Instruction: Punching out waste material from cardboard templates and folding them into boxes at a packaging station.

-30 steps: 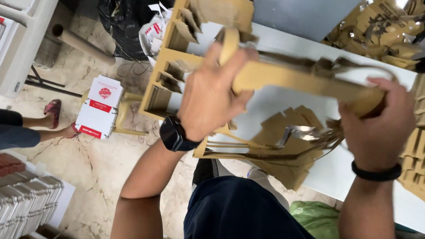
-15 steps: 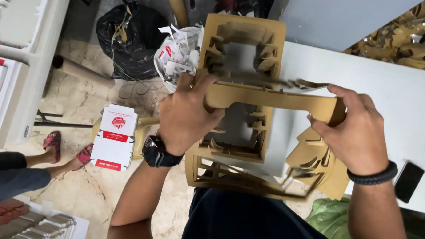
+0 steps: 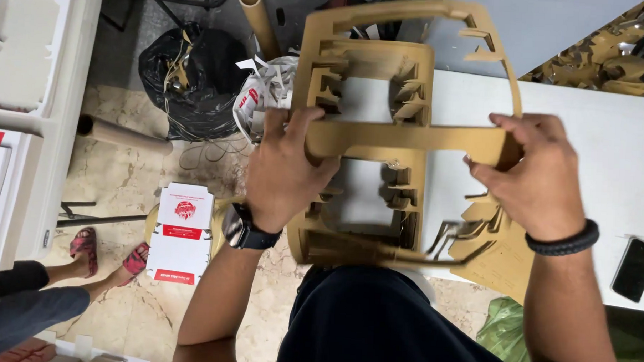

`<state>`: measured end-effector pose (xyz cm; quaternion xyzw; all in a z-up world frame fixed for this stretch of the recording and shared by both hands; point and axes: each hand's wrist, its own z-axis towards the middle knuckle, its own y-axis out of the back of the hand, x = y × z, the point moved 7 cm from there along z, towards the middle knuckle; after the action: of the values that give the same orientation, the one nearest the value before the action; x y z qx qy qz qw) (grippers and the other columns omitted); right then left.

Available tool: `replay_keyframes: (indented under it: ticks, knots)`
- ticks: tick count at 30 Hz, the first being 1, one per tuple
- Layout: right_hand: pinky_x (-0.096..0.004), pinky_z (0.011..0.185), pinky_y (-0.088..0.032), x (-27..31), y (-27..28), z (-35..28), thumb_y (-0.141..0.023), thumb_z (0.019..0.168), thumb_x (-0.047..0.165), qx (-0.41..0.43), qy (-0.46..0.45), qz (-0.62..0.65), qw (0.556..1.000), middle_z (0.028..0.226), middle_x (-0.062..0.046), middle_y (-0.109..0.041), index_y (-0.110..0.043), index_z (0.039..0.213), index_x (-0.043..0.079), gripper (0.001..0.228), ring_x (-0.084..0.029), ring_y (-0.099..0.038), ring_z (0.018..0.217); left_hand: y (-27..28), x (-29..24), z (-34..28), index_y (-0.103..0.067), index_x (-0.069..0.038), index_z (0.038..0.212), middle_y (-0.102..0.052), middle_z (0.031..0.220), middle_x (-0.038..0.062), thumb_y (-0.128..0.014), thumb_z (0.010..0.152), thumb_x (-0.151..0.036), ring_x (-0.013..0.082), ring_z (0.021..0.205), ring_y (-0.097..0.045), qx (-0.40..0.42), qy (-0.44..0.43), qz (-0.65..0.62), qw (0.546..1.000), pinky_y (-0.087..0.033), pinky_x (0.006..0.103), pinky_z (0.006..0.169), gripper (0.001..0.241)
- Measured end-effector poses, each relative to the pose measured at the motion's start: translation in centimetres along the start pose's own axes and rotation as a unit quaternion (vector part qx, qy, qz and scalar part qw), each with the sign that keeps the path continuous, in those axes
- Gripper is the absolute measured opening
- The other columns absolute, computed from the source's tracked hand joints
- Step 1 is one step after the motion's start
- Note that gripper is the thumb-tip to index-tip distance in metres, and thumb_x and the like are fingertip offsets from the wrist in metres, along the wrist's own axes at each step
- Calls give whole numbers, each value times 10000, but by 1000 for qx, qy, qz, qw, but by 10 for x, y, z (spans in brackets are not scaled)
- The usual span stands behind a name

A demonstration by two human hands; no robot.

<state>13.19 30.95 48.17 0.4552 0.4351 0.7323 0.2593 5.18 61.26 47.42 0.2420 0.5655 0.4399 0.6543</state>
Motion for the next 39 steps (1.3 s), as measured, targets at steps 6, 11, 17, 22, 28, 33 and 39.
replay_keyframes:
  ticks: [6,11,17,22,28,33,39]
  knots:
    - [-413,932,-529,-22,-25,-9,-886,732,206,50,-61,0,997,1220,-215,-573,-702,1363,6,687,-305,-638,975,-28,20,-7,-596,-200,1218,-414,1351,203,-834,732,-255,289,548,-681,85,74,-80,990,-622,497,569,543]
    - [-454,1015,-494,-28,-33,12,-852,759,173,63,-69,15,996,1223,-244,-588,-676,1381,-49,684,-359,-602,1116,-48,30,18,-605,-95,1226,-449,1281,237,-852,747,-204,260,896,-655,78,11,-140,987,-655,374,739,550]
    - [-401,800,-594,-8,-1,34,-946,825,65,-7,43,-1,999,1283,-345,-592,-696,1400,-151,663,-314,-613,911,-21,18,47,-604,-78,1282,-433,1272,219,-832,755,-236,388,1290,-479,38,-30,-135,990,-586,524,951,595]
    - [-439,919,-588,-11,-11,29,-973,830,114,-10,47,-40,998,1246,-305,-607,-738,1372,-137,642,-305,-636,922,-10,15,45,-628,-98,1259,-354,1261,152,-852,763,-173,328,1320,-441,18,-43,-135,990,-583,435,1048,550]
    - [-538,1012,-500,-80,-170,11,-863,772,332,139,-148,2,979,1333,-244,-506,-651,1401,41,725,-484,-606,1115,-143,111,13,-635,-165,1341,-385,1365,203,-957,674,-229,443,1255,-556,92,74,-53,992,-645,462,866,743]
    - [-581,990,-530,-135,-277,2,-841,763,288,219,-251,51,942,1390,-240,-499,-559,1473,234,766,-544,-609,1182,-269,201,-12,-618,-348,1349,-390,1488,200,-889,684,-288,501,1251,-586,199,209,-10,957,-550,620,987,720]
    - [-567,972,-548,-135,-270,14,-918,668,228,206,-217,37,954,1201,-277,-669,-707,1294,73,678,-520,-655,1115,-272,202,-4,-648,-341,1302,-520,1422,113,-863,703,-293,444,1149,-665,249,204,31,946,-574,592,933,639]
